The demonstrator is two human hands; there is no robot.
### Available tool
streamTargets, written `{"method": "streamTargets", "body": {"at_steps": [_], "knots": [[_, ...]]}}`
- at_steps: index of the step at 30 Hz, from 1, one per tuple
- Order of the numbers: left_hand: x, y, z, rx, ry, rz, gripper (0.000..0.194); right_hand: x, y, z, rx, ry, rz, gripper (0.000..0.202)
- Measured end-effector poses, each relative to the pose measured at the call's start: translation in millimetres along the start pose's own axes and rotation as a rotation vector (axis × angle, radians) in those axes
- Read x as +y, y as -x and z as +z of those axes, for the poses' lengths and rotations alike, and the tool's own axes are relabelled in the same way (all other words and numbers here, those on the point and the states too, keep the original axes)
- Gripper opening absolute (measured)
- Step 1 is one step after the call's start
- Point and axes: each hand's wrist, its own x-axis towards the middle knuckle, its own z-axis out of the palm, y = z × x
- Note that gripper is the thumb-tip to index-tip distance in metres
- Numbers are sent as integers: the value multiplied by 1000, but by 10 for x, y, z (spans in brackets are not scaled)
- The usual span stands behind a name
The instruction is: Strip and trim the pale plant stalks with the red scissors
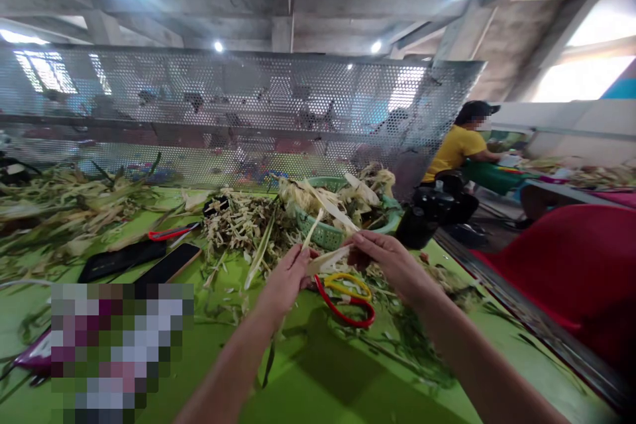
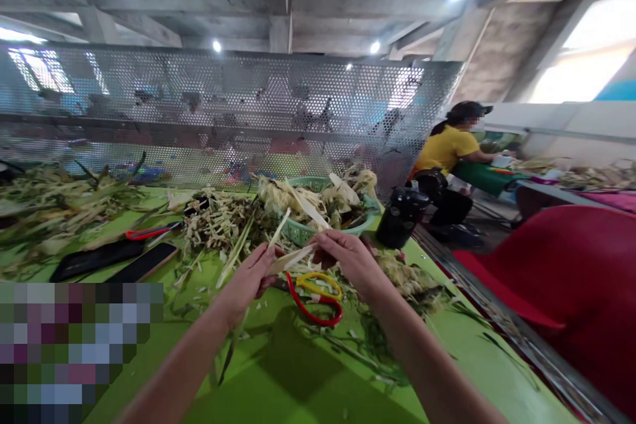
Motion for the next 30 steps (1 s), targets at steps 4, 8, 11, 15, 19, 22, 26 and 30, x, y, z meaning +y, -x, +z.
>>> {"method": "streamTargets", "body": {"at_steps": [4, 8, 11, 15, 19, 22, 26, 30], "knots": [[-4, -43, -91, 3, -107, -17, 44, 158, -32, -52, -67, 141, 5, 43], [29, -49, -136, 74, -142, -56, 50, 269, -29, -21, -155, 323, 50, 45], [48, -43, -150, 63, -142, -41, 46, 257, 3, 34, -202, 525, 33, 35], [35, -58, -180, 68, -123, -14, 39, 272, 77, 135, -259, 888, -70, 21], [10, -95, -210, 98, -117, -41, 45, 382, 146, 230, -247, 1090, -129, 35], [2, -113, -226, 114, -132, -73, 52, 440, 186, 265, -246, 1126, -122, 43], [-3, -120, -248, 72, -120, -76, 52, 458, 219, 261, -197, 1080, -33, 51], [-9, -126, -266, 50, -64, -57, 47, 484, 186, 141, -150, 816, 71, 48]]}}
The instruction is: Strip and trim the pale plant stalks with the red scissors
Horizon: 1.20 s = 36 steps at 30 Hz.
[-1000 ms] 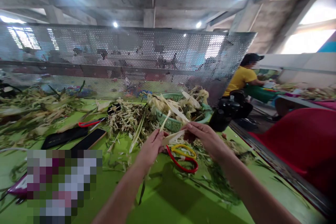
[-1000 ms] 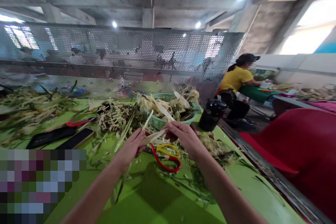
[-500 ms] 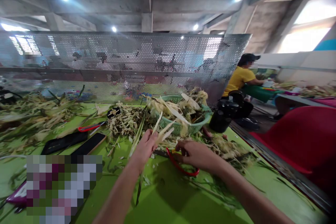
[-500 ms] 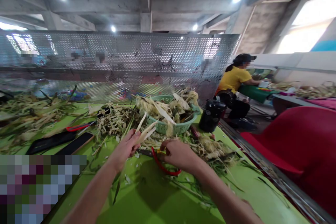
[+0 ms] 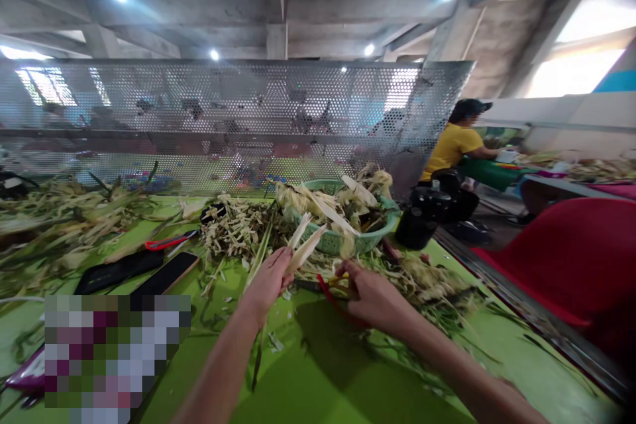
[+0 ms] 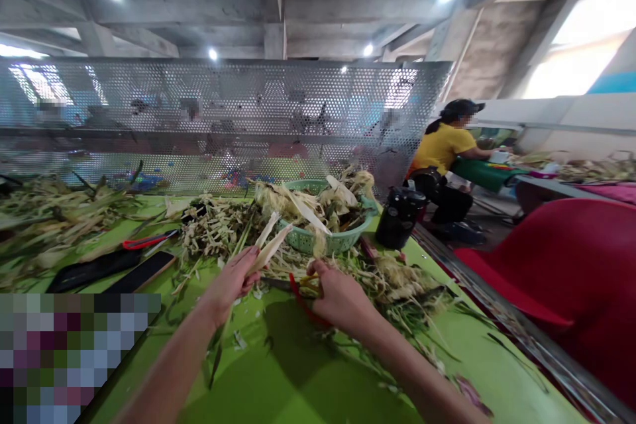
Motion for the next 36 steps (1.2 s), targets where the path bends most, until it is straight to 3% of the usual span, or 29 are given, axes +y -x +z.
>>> {"method": "streamTargets", "body": {"at_steps": [5, 15, 20, 28, 36], "knots": [[39, 8, -15, -37, 31, 22, 43, 126, -36, -163, -98, -553, 14, 51], [79, -2, -93, -68, 12, 26, 46, 70, 106, -292, -142, -964, -19, 77], [91, 10, -103, -113, -7, 1, 47, 64, 139, -307, -186, -942, -24, 80], [96, 35, -70, -207, -95, -50, 42, -25, 211, -318, -141, -862, -125, 68], [42, 32, -64, -245, -122, -98, 34, -3, 202, -256, -136, -920, -107, 65]]}}
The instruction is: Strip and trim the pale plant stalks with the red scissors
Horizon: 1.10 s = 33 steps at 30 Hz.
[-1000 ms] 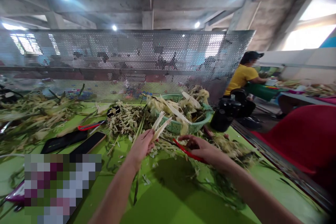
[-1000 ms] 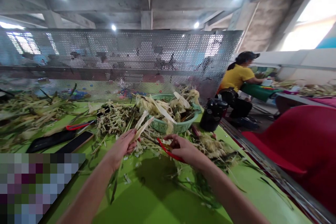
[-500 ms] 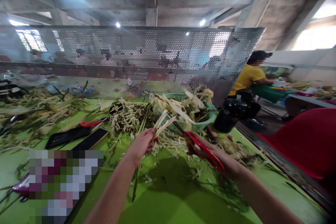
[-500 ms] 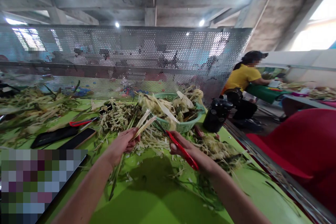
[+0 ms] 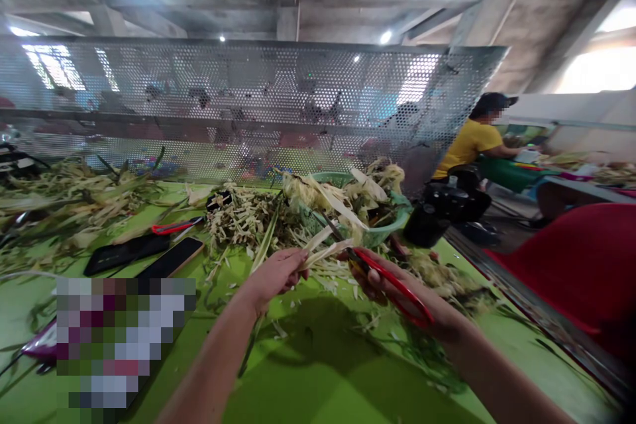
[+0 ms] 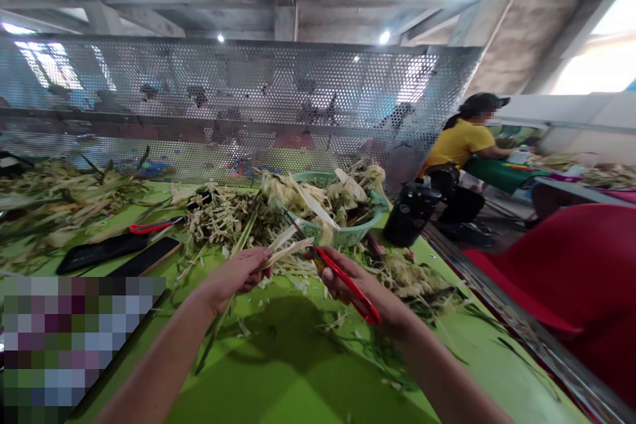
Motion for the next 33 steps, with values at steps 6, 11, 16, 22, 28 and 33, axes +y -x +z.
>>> {"method": "streamTargets", "body": {"at_steps": [6, 11, 16, 22, 28, 33], "knots": [[14, 1, -1, 12, 5, 14, 35, -51, 18, 34, 21, 81, 36, 57], [22, 8, 4, 2, 6, 10, 35, -18, 2, 31, 31, 84, 32, 59], [19, 17, -3, -8, 4, 14, 35, -39, -13, 19, 31, 67, 58, 54], [31, 20, -2, -5, 29, 17, 34, -102, -60, 39, -23, 28, 80, 48], [74, 33, -23, 75, 56, 40, 38, -48, -135, 14, 0, 7, 128, 57], [91, 34, -64, 118, 129, 75, 47, -85, -70, 0, 31, 46, 37, 54]]}}
